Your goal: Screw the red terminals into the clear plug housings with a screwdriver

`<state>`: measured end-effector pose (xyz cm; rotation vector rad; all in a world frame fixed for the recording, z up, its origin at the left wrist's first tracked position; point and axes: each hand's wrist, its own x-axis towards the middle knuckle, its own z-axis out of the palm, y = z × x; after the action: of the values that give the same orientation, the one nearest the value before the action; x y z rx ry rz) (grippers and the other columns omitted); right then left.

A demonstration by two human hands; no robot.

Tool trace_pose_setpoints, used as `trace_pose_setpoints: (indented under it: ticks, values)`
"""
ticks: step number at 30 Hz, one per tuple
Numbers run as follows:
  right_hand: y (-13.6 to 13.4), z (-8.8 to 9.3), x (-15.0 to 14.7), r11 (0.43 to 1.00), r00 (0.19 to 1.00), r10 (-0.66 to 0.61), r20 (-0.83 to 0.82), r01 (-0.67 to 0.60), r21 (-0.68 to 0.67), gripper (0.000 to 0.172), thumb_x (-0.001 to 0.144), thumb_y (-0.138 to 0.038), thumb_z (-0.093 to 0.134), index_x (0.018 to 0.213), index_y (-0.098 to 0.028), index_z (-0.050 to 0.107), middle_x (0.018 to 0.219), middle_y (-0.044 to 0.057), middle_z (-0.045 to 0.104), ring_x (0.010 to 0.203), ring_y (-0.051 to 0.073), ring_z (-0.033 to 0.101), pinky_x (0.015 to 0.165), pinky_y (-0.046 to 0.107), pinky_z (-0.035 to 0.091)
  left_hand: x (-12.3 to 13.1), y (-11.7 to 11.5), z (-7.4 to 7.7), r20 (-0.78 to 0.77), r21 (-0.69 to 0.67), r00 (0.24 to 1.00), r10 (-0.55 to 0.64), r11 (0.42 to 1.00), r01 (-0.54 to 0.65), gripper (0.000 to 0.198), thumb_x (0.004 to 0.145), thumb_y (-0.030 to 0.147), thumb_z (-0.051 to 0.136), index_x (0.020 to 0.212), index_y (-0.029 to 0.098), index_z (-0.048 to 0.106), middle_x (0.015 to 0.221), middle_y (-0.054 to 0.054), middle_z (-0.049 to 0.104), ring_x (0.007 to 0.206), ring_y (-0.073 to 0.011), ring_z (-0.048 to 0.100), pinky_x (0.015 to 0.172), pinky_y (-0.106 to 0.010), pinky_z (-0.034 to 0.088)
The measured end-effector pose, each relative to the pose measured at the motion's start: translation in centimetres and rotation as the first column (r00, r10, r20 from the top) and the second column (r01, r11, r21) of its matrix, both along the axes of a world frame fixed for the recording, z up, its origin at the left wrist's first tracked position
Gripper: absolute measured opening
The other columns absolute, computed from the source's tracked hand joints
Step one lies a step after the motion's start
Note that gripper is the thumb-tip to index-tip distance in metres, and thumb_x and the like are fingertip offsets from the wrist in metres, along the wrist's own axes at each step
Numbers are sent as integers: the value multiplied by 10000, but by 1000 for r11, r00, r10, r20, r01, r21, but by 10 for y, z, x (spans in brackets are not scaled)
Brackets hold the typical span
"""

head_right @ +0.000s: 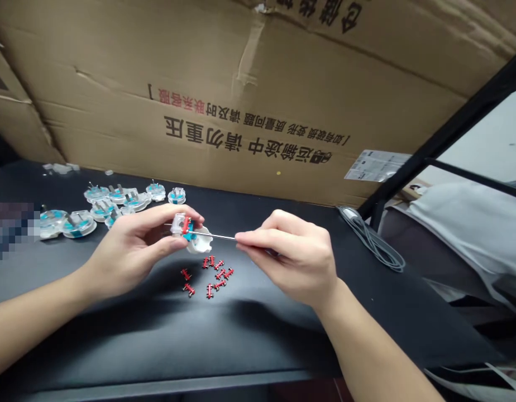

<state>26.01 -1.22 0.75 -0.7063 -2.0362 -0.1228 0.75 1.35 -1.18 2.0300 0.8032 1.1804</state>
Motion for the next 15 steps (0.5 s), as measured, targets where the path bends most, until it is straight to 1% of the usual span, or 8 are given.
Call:
trace_pose_setpoints:
  ticks: [2,4,6,9,10,12,14,15]
  values:
    - [-1,-1,-6,988,995,-8,-99,-7,-153,152,786,-85,759,849,-223,761,664,-19,640,561,88,561,496,225,440,-1,0,2,-15,89,999,33,996,-31,260,884,331,701,1106,196,699,1054,-37,737,941,-192,682,893,-267,518]
    - [0,-3,-11,929,983,-32,-181,-38,-369,72,816,-146,743,798,-214,759,628,-29,631,535,83,540,479,219,422,-4,3,4,-26,171,996,81,982,-76,273,866,331,721,1103,197,707,1055,-38,742,963,-198,679,902,-268,513]
    - [5,-7,-15,866,978,-59,-200,-49,-498,48,840,-214,727,805,-210,760,639,-27,648,534,88,540,471,221,409,-8,12,5,-50,143,993,103,985,-95,305,854,373,727,1105,201,713,1064,-38,751,967,-210,686,896,-277,520]
    - [19,-18,-13,882,977,-139,-159,49,-468,91,866,-274,700,852,-201,752,725,-3,703,606,113,586,548,243,440,-16,32,0,-101,-65,993,64,995,-70,362,899,465,630,1135,199,698,1163,-55,743,1038,-240,692,912,-310,535]
    - [24,-22,-10,884,973,-163,-164,70,-462,112,885,-286,673,855,-194,730,736,2,713,602,116,592,559,248,446,-19,40,-3,-145,-88,987,67,993,-80,367,912,477,598,1120,193,702,1184,-63,737,1082,-251,682,939,-323,528]
    - [35,-29,-5,851,974,-175,-144,76,-520,155,947,-313,578,884,-193,654,755,1,720,557,107,571,567,251,454,-25,53,-11,-365,-36,926,97,992,-118,372,899,491,590,1054,183,728,1164,-78,737,1091,-274,675,986,-362,504]
    - [41,-34,-2,823,987,-146,-70,82,-562,144,988,-304,489,930,-201,571,834,7,719,618,107,592,628,251,467,-29,61,-19,-589,50,798,128,991,-122,473,883,541,577,1174,193,710,1203,-105,711,1094,-302,668,1004,-413,491]
    - [42,-36,-2,818,991,-133,-23,97,-567,148,1000,-292,453,925,-202,544,813,-1,690,607,101,562,623,245,452,-31,62,-21,-616,67,774,149,988,-137,552,862,551,598,1261,175,668,1274,-139,670,1143,-330,642,1031,-450,470]
